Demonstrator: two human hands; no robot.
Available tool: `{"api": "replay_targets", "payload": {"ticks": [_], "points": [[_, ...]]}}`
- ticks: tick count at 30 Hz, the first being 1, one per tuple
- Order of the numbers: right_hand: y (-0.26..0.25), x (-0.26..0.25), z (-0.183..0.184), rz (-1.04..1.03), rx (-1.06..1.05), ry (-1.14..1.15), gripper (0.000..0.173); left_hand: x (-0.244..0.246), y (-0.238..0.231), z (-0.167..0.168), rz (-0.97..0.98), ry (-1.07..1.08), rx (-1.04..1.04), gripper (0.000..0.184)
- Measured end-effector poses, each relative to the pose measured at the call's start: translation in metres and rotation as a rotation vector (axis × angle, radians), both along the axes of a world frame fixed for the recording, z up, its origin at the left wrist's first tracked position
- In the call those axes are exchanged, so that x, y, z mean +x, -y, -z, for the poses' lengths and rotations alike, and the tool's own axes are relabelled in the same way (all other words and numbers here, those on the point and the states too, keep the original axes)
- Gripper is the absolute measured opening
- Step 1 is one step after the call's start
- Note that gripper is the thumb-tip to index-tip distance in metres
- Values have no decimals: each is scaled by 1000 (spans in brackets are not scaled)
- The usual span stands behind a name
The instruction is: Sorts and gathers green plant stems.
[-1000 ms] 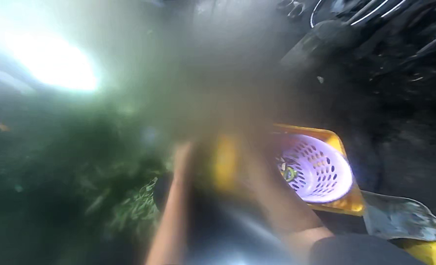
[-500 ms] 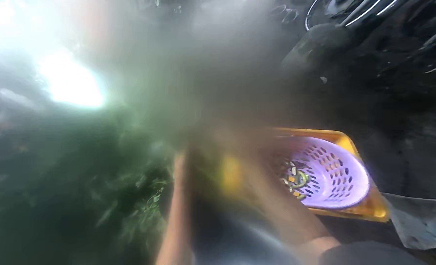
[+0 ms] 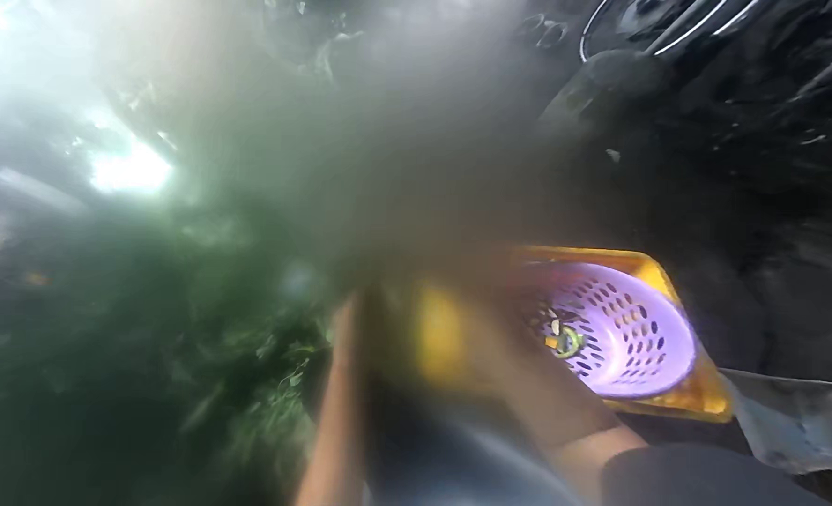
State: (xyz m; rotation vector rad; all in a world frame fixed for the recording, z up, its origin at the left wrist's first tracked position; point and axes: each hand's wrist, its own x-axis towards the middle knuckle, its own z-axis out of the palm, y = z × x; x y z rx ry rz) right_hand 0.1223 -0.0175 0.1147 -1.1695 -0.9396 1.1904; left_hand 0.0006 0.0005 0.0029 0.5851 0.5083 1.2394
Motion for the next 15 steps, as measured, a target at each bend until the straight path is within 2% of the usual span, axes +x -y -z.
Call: {"api": "replay_targets", "payload": {"ticks": [2,5,7,12,15], "points": [[1,-1,1,55,8,-5,22,1,0,-1,-17,26,-1,22],[-1,-6,2,133,37,-3,13,0,-2,2,-8,51,24,25],[-2,-18,-13,215,48,7,11,-1,-3,3,-9,73,21,20],[-6,-18,-10,311,109,2,19,0,-2,3,-32,61,14,19],[-5,-12,-2,336,158,163,26,0,-2,1,-75,40,-10,22]]}}
